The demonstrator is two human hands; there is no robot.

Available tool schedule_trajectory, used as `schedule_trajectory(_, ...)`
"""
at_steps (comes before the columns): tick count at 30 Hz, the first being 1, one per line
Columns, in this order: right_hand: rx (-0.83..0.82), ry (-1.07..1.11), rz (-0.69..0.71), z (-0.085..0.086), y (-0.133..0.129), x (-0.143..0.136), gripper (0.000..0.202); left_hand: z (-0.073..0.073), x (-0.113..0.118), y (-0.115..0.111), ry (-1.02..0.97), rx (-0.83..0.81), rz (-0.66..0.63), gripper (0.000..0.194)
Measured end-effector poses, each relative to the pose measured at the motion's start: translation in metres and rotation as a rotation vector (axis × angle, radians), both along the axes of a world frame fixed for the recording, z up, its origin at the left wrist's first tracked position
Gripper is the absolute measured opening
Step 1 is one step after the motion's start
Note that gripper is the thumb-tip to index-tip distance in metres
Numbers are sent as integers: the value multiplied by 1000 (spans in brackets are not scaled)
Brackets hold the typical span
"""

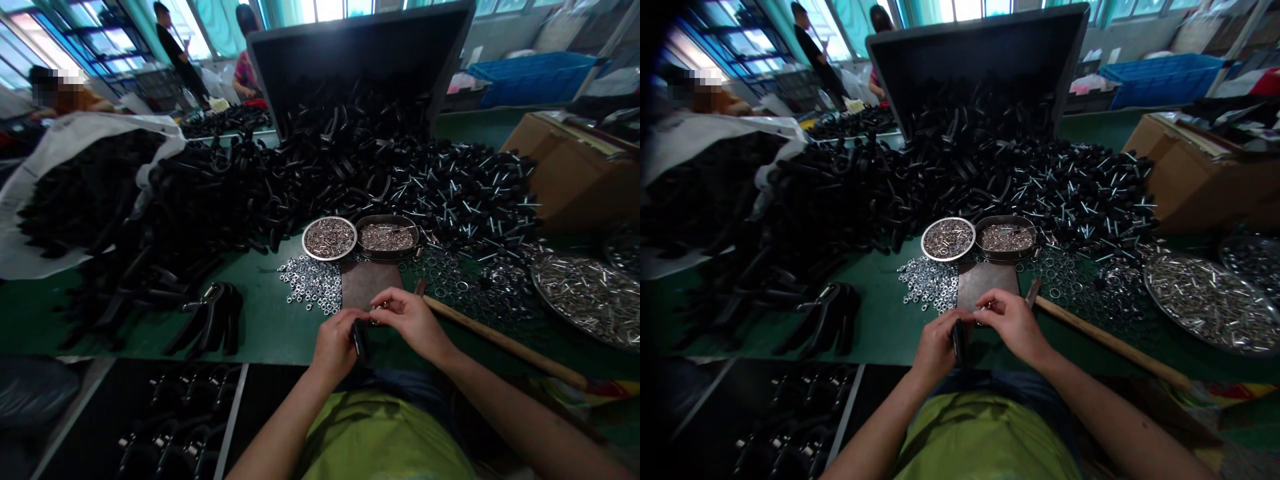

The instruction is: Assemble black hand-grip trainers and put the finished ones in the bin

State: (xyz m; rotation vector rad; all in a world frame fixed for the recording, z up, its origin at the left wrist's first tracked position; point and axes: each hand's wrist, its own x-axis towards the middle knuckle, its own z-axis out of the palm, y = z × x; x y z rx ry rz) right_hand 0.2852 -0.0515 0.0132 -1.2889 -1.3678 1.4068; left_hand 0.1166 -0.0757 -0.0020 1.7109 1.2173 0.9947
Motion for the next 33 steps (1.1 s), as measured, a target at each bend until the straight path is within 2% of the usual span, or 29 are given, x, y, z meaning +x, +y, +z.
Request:
schedule_trajectory(2,123,-94,-38,1,-1,2,16,-2,4,0,-55,-190,47,14)
schedule_trajectory(4,190,-132,-75,6,-2,4,15,-5,10,0,-224,-471,87,20)
schedule_trajectory(6,179,-103,-83,14,-3,4,16,-7,17,0,-461,-719,94,25)
schedule_trajectory(9,153,-39,-80,25,-5,1,15,-8,27,1,-704,-907,75,31)
schedule_trajectory(12,171,-38,-82,28,-7,-3,13,-7,35,0,-746,-922,48,28)
schedule_trajectory(17,351,-250,-47,22,-8,-4,5,-6,39,-1,-685,-859,14,23)
schedule_trajectory(20,385,-330,-17,17,-9,-3,3,-3,37,-2,-571,-801,21,29)
schedule_trajectory(23,316,-319,-25,9,-3,-1,7,0,34,-4,-400,-775,-19,38)
schedule_trajectory(25,245,-282,42,1,9,6,12,2,31,-7,-374,-803,-66,39)
schedule_trajectory(27,213,-319,96,-7,29,20,16,3,29,-11,-441,-848,-119,36)
schedule_trajectory(28,221,-395,100,-11,40,30,18,3,28,-12,-491,-867,-147,36)
schedule_trajectory(30,321,-675,-13,-20,64,50,12,3,25,-15,-578,-884,-162,35)
schedule_trajectory(31,337,-788,-24,-24,75,60,9,3,24,-16,-601,-888,-153,36)
schedule_trajectory(33,339,-882,-20,-32,92,76,6,2,22,-16,-608,-877,-107,37)
